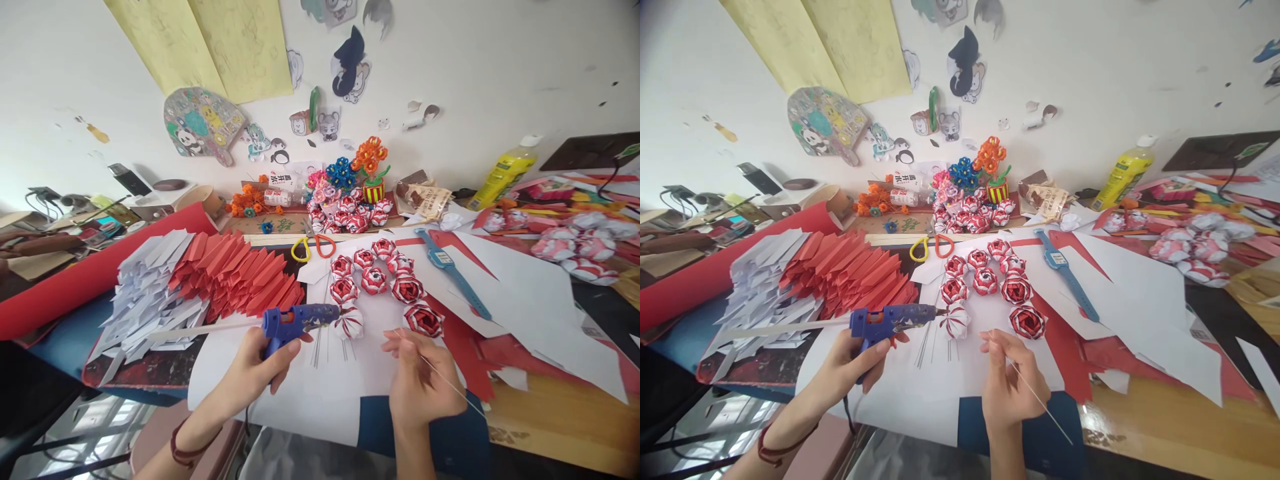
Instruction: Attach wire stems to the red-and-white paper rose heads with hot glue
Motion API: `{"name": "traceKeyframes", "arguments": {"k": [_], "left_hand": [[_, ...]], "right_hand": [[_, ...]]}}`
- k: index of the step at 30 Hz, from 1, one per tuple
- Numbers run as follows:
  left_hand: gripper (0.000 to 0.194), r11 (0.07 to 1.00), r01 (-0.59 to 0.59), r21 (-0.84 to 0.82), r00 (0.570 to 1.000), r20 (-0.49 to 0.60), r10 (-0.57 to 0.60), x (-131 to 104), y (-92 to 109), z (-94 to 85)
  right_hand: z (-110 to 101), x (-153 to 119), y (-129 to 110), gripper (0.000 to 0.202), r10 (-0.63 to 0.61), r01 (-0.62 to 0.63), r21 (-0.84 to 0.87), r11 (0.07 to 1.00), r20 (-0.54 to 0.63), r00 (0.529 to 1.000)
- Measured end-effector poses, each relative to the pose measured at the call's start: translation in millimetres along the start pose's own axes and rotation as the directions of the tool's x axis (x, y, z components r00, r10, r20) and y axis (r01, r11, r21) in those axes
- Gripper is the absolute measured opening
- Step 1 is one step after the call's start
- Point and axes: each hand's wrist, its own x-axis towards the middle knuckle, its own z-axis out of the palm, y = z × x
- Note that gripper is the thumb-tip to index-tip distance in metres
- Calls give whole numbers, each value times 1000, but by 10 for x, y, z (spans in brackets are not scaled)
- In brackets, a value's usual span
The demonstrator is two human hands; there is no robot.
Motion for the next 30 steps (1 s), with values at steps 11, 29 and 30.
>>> {"name": "traceKeyframes", "arguments": {"k": [11,29,30], "left_hand": [[42,999,-26,43,997,-77,30,-49,-70,3],[42,998,-40,-40,993,-109,36,-5,-101,53],[42,999,-41,-34,995,-90,38,-3,-113,49]], "right_hand": [[-201,73,-34,18,-607,637,-452,625,231,760],[-777,76,-15,17,-500,843,-239,482,715,489],[-749,75,13,23,-482,833,-231,503,725,492]]}}
